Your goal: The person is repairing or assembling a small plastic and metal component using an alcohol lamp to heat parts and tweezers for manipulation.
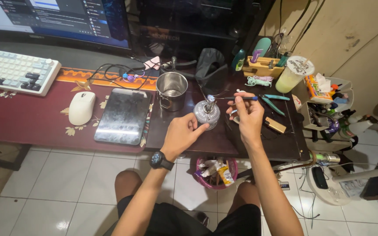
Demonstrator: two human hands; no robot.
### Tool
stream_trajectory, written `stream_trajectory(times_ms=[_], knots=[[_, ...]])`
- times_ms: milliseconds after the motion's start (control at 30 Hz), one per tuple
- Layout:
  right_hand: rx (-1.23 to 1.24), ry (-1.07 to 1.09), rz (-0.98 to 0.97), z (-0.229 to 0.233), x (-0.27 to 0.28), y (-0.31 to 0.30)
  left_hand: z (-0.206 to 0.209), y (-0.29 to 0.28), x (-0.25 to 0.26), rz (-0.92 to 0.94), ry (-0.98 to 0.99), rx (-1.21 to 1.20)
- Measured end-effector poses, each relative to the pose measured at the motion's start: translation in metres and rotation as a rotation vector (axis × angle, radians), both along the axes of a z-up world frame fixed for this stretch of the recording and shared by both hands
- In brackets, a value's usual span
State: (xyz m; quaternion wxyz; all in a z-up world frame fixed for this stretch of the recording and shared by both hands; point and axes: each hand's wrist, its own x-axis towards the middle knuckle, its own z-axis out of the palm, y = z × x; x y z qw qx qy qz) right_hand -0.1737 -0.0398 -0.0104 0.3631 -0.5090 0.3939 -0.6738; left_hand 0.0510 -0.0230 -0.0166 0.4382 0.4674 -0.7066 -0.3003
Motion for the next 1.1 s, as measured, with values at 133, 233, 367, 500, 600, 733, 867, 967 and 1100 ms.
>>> stream_trajectory(times_ms=[133, 233, 367, 500, 600, 733, 867, 967, 1100], knots=[[-0.005, 0.013, -0.002, 0.0012, 0.0019, 0.0000, 0.0001, -0.0012, 0.0011, 0.000, -0.003, 0.015], [-0.006, 0.019, -0.003, 0.0030, 0.0043, 0.0011, -0.0002, -0.0023, 0.0016, -0.002, 0.003, 0.013], [-0.008, 0.012, 0.007, 0.0036, 0.0055, 0.0009, -0.0020, -0.0027, 0.0019, -0.005, 0.011, 0.007], [0.001, 0.016, -0.001, 0.0019, 0.0043, -0.0002, -0.0024, -0.0030, 0.0018, -0.004, 0.007, -0.004], [-0.004, 0.018, -0.005, 0.0034, 0.0050, 0.0016, -0.0014, -0.0026, 0.0019, -0.003, 0.001, 0.024], [0.003, 0.031, -0.006, 0.0032, 0.0044, 0.0014, -0.0019, -0.0027, 0.0019, -0.006, -0.004, 0.041], [0.006, 0.028, -0.001, 0.0031, 0.0041, 0.0015, -0.0022, -0.0031, 0.0017, 0.000, -0.011, 0.032], [0.011, 0.017, 0.001, 0.0037, 0.0040, 0.0011, -0.0014, -0.0031, 0.0018, -0.001, -0.011, 0.031], [-0.007, -0.019, -0.001, 0.0009, 0.0021, 0.0003, -0.0026, -0.0030, 0.0018, -0.003, -0.006, 0.021]])
